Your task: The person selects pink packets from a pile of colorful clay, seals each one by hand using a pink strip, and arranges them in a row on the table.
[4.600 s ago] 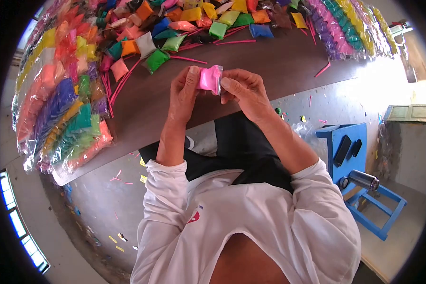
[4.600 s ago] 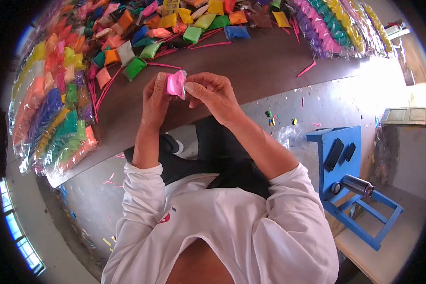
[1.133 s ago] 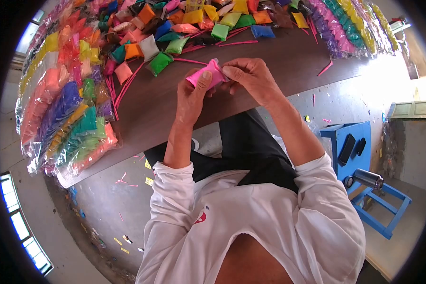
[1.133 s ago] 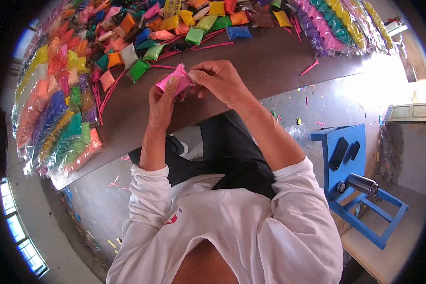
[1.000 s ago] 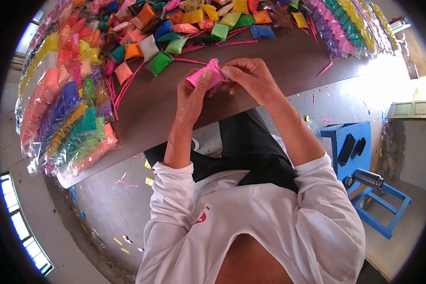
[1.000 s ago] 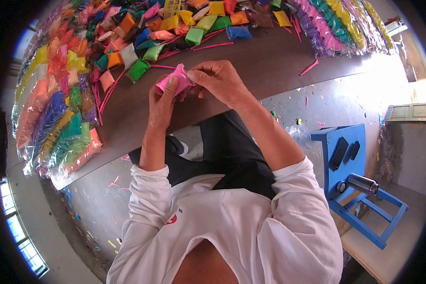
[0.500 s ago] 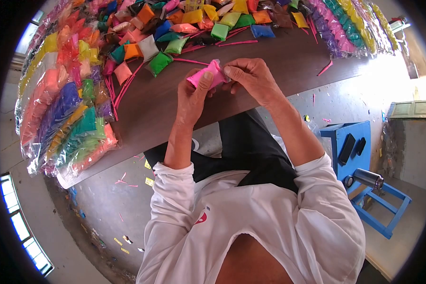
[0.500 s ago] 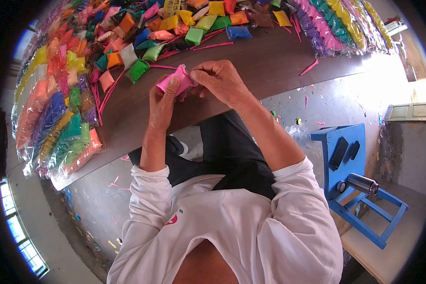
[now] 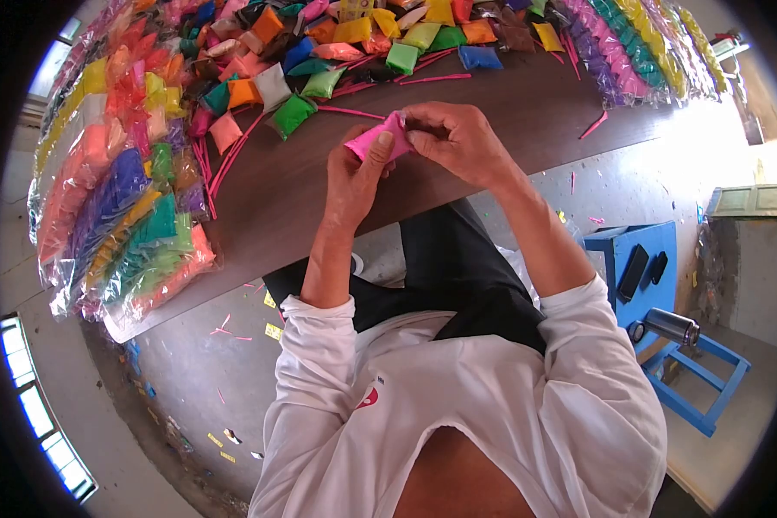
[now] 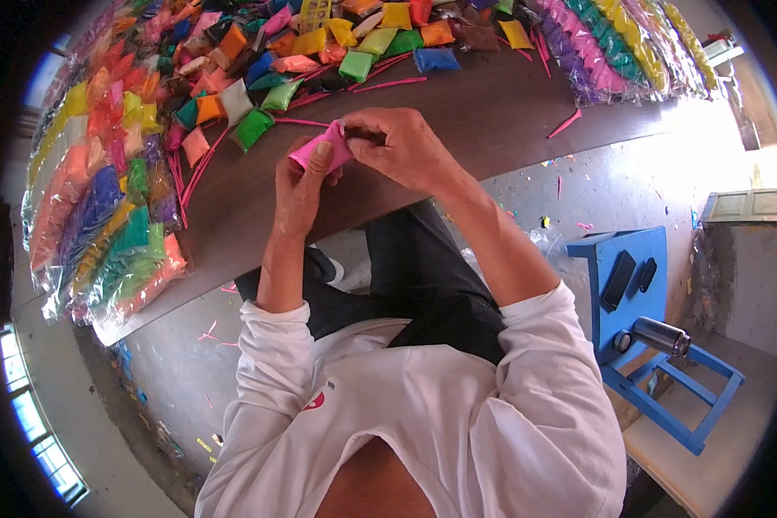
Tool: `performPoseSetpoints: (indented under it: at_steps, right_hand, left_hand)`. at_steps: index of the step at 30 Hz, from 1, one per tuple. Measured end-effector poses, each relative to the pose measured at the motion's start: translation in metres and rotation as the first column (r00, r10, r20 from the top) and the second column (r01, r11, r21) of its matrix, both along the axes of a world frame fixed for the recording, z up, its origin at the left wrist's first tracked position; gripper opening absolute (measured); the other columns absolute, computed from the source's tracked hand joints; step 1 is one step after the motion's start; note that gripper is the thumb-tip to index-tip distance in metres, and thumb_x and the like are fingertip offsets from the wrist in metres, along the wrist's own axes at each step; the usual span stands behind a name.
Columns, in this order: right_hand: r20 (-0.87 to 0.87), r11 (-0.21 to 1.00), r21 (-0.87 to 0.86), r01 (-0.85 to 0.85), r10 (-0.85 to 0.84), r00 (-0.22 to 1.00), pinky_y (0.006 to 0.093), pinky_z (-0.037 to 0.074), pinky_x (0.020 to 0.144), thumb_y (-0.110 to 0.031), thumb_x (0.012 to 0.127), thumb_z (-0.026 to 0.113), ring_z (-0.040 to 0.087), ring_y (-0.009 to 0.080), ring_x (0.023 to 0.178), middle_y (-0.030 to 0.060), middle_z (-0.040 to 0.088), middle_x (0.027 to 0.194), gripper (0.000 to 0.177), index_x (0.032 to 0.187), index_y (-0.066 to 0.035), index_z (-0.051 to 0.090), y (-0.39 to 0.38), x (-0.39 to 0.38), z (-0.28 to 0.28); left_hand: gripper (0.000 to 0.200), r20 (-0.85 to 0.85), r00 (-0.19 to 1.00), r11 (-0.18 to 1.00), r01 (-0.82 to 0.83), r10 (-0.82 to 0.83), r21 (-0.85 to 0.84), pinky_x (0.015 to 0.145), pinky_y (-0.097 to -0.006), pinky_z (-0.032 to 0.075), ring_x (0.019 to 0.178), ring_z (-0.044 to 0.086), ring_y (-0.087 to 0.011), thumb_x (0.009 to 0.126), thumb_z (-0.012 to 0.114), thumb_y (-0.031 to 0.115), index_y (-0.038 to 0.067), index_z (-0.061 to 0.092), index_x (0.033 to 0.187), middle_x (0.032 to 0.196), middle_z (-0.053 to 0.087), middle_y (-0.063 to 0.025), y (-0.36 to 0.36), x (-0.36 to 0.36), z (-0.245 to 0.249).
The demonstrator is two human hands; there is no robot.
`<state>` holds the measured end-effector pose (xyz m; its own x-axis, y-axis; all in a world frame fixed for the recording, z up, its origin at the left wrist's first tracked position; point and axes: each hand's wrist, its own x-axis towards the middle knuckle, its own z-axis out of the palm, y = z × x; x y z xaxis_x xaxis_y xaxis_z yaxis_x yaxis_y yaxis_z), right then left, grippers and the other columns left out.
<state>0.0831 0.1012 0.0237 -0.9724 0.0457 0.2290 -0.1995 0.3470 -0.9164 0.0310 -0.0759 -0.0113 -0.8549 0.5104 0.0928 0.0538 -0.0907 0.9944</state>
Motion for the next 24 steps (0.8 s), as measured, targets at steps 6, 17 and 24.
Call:
performPoseSetpoints:
  at_steps: [6,17,24]
  right_hand:
    - [0.092,0.998,0.031,-0.064,0.061,0.994,0.0228,0.049,0.069,-0.004,0.087,0.059,0.058,0.0059,0.077,0.0027,0.065,0.085,0.022,0.106,0.003,0.065,0.008,-0.011,0.000]
    - [0.055,0.983,-0.130,-0.130,0.138,0.989,0.0232,0.048,0.072,-0.007,0.088,0.062,0.057,0.0065,0.079,0.0010,0.065,0.088,0.026,0.112,0.002,0.063,0.008,-0.009,0.004]
    - [-0.058,0.994,0.082,-0.066,0.071,0.996,0.0279,0.052,0.070,-0.009,0.084,0.065,0.065,0.0142,0.076,0.0111,0.069,0.083,0.027,0.108,0.002,0.065,0.007,-0.014,0.005]
  left_hand:
    - [0.039,0.028,1.000,0.998,-0.005,0.003,0.055,0.057,-0.0211,0.042,0.066,0.054,-0.0065,0.092,0.063,0.039,0.001,0.062,0.096,0.075,0.059,-0.0002,0.001,-0.001,-0.001]
    - [0.046,0.081,0.997,0.999,-0.007,0.003,0.049,0.058,-0.0217,0.041,0.065,0.053,-0.0069,0.092,0.060,0.046,0.001,0.063,0.099,0.075,0.059,-0.0005,-0.001,0.000,0.001]
    - [0.044,0.082,0.997,0.999,0.007,-0.010,0.045,0.057,-0.0218,0.041,0.065,0.053,-0.0070,0.093,0.059,0.045,0.001,0.062,0.098,0.074,0.059,-0.0010,-0.001,-0.001,0.001]
